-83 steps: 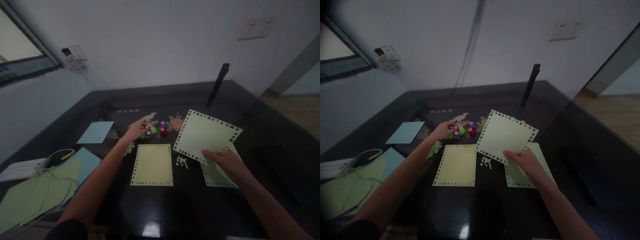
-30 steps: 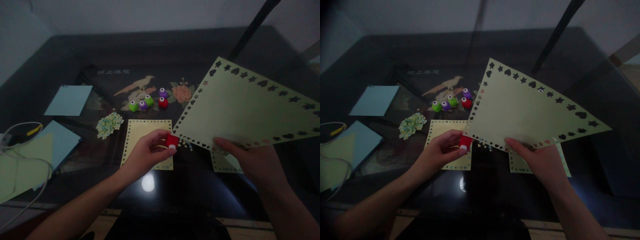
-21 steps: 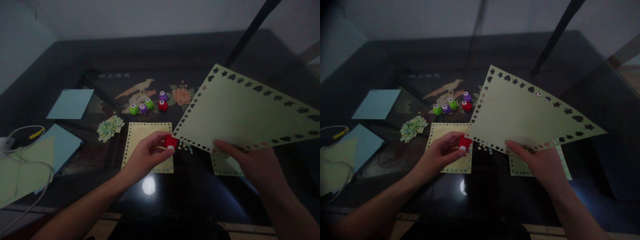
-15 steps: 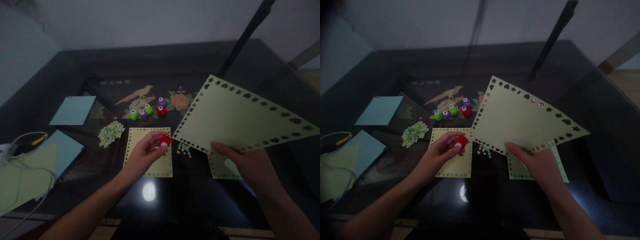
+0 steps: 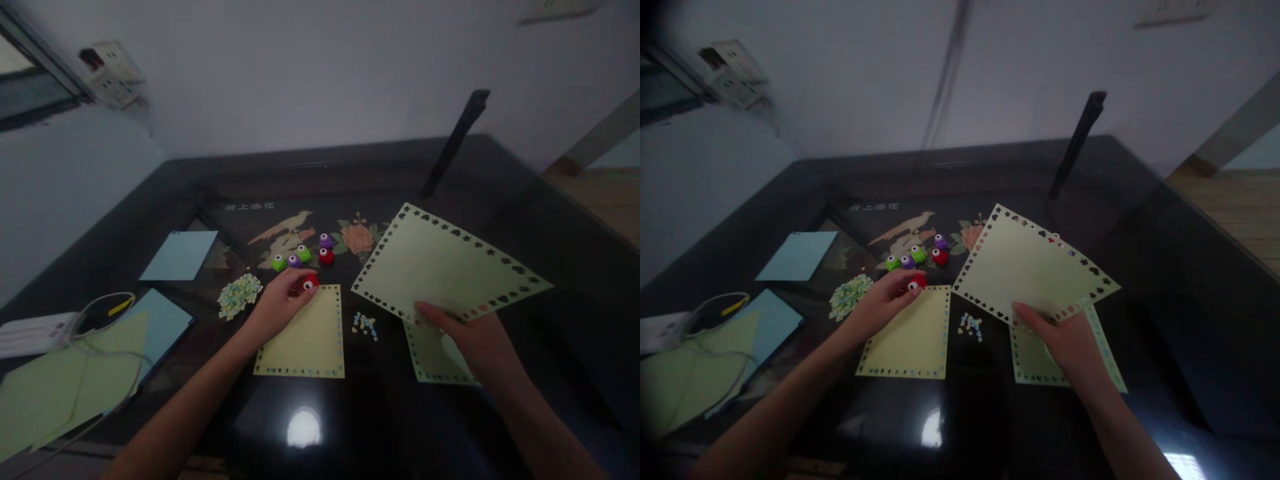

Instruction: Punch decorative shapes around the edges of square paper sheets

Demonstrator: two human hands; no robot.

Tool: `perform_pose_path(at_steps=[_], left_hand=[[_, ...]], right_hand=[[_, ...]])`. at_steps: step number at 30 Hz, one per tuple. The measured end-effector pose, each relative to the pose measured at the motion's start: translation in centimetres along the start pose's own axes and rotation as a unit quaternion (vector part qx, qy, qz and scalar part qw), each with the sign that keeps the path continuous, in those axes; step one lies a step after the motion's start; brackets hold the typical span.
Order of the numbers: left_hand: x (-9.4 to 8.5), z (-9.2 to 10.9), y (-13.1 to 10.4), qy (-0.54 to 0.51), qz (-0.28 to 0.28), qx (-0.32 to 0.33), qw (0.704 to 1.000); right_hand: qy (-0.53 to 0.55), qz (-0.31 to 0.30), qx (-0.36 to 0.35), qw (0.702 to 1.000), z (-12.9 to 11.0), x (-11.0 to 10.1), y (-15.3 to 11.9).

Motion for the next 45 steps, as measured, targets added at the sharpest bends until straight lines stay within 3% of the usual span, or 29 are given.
perform_pose_path(at_steps=[4, 9, 14, 16, 19, 21, 23, 28, 32, 34, 37, 38, 40, 42, 45], left_hand=[[0.4, -0.1, 2.6, 0.161, -0.003, 0.058, 0.985], [1.6, -0.3, 3.9, 0.214, 0.004, 0.077, 0.974], [2.1, 0.3, 3.8, 0.241, 0.022, 0.086, 0.967], [1.6, 0.7, 3.2, 0.241, 0.032, 0.092, 0.966], [-0.7, 1.0, 1.9, 0.231, 0.081, 0.119, 0.962], [-3.0, 0.3, 1.4, 0.255, 0.156, 0.118, 0.947], [-4.5, -1.3, 1.5, 0.307, 0.182, 0.087, 0.930], [-4.6, -5.0, 3.4, 0.385, 0.134, 0.075, 0.910], [-4.9, -4.8, 3.4, 0.380, 0.142, 0.066, 0.912], [-5.7, -3.7, 2.4, 0.341, 0.173, 0.044, 0.923], [-5.6, -1.8, 0.1, 0.170, 0.196, 0.003, 0.966], [-4.8, -1.2, -0.6, 0.075, 0.177, -0.004, 0.981], [-1.7, -0.2, -1.8, -0.111, 0.061, -0.046, 0.991], [1.5, 0.7, -3.1, -0.215, -0.036, -0.108, 0.970], [4.5, 1.9, -4.3, -0.337, -0.087, -0.159, 0.924]], right_hand=[[-0.003, 0.002, -0.013, 1.000, -0.2, -0.1, 0.1], [-0.005, 0.005, -0.017, 1.000, -0.2, -0.2, 0.0], [-0.026, 0.001, -0.010, 1.000, 0.1, -0.3, -0.1], [-0.027, 0.004, -0.018, 0.999, 0.0, -0.4, -0.1], [-0.012, 0.005, -0.024, 1.000, -0.2, -0.4, 0.0], [-0.001, 0.004, -0.020, 1.000, -0.2, -0.3, 0.0], [0.002, 0.004, -0.016, 1.000, -0.2, -0.2, 0.0], [0.013, 0.009, -0.011, 1.000, -0.5, -0.1, -0.1], [0.023, 0.007, -0.001, 1.000, -0.6, -0.1, -0.1], [0.030, 0.007, 0.003, 1.000, -0.5, -0.1, 0.0], [0.033, 0.014, 0.017, 0.999, -0.2, 0.0, -0.1], [0.030, 0.014, 0.018, 0.999, -0.2, 0.0, -0.1], [0.022, 0.010, 0.018, 1.000, -0.2, 0.1, -0.2], [0.013, 0.002, 0.019, 1.000, -0.3, 0.2, -0.3], [0.002, -0.007, 0.022, 1.000, -0.3, 0.3, -0.4]])
Point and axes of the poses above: each hand's wrist, its own y-axis towards the middle knuckle, its own x-axis out of the palm, z = x × y, the point moved 5 cm from there along y, towards the middle knuckle, and after that the axes turned 5 degrees about z, right-handed, at the moved point
